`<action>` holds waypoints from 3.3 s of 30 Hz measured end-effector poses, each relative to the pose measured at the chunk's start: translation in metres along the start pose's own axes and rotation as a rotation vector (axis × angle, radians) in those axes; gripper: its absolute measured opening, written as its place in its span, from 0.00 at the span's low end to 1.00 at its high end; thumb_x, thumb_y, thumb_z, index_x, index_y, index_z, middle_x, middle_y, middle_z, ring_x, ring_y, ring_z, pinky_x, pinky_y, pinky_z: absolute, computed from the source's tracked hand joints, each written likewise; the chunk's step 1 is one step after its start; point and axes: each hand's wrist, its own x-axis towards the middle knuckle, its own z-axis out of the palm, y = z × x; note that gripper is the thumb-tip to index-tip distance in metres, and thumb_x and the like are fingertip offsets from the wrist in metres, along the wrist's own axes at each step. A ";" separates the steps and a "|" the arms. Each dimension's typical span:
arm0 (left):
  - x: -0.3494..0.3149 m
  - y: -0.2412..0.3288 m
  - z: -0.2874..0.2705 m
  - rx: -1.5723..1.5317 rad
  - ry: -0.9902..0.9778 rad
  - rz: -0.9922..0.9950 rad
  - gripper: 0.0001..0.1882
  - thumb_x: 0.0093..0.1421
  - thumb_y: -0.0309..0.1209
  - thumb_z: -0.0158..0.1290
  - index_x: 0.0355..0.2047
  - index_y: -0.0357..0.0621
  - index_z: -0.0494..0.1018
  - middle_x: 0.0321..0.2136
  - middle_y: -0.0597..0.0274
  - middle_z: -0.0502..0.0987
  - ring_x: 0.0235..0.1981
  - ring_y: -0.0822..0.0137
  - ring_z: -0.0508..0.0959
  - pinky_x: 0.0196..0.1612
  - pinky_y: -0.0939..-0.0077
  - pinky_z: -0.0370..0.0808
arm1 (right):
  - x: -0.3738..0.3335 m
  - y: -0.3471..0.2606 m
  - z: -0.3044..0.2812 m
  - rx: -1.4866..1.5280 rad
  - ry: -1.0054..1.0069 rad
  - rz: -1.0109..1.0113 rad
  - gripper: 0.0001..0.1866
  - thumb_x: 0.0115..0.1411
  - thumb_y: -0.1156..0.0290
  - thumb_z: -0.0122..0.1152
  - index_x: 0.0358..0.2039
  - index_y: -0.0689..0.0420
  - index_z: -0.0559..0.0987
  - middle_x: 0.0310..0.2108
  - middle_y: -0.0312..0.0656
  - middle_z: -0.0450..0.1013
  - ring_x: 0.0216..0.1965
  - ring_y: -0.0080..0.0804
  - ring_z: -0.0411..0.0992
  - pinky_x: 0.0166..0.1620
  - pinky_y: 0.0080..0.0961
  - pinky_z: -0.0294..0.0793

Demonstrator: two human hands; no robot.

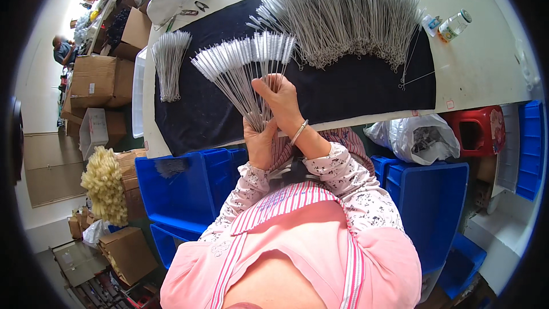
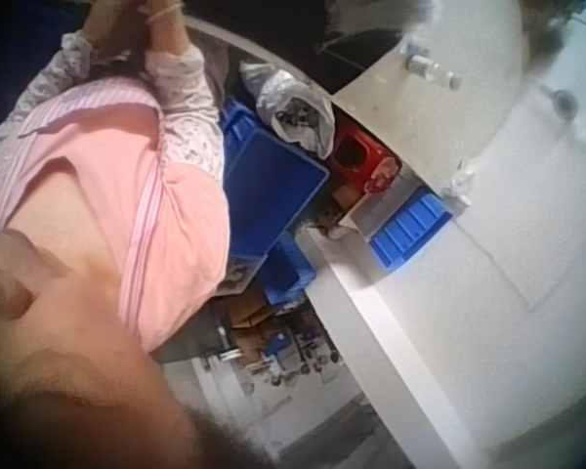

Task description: The person gathers bundles of white bristle brushes from a table and places them into blue plastic bins. They repeatedly pick up groups of brushes, align them, and deposit them into the bins.

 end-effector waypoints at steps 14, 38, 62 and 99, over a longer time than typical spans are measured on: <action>-0.004 -0.007 -0.009 0.045 -0.005 -0.067 0.10 0.65 0.38 0.49 0.39 0.46 0.66 0.25 0.75 0.69 0.20 0.85 0.66 0.20 0.89 0.62 | 0.000 -0.007 -0.001 0.184 -0.015 0.181 0.07 0.56 0.68 0.64 0.28 0.56 0.75 0.20 0.29 0.69 0.17 0.13 0.64 0.21 0.13 0.65; -0.006 -0.017 -0.009 0.123 0.013 -0.037 0.16 0.67 0.46 0.41 0.31 0.47 0.63 0.21 0.73 0.67 0.19 0.82 0.67 0.20 0.86 0.64 | 0.004 -0.005 -0.006 0.381 -0.069 0.186 0.07 0.56 0.69 0.64 0.28 0.55 0.74 0.16 0.27 0.64 0.17 0.14 0.60 0.21 0.14 0.60; -0.001 -0.018 -0.015 0.150 0.077 0.043 0.10 0.68 0.33 0.43 0.28 0.45 0.63 0.24 0.73 0.66 0.27 0.82 0.62 0.29 0.84 0.61 | 0.002 -0.017 -0.011 0.556 -0.192 0.219 0.08 0.58 0.71 0.60 0.36 0.60 0.75 0.42 0.48 0.75 0.44 0.40 0.75 0.47 0.33 0.77; -0.004 -0.018 -0.021 0.273 -0.023 -0.019 0.17 0.68 0.44 0.40 0.32 0.44 0.68 0.21 0.66 0.73 0.17 0.81 0.69 0.19 0.85 0.63 | -0.003 -0.015 -0.010 0.327 -0.029 0.208 0.18 0.52 0.74 0.66 0.43 0.63 0.74 0.34 0.43 0.77 0.32 0.26 0.76 0.36 0.19 0.73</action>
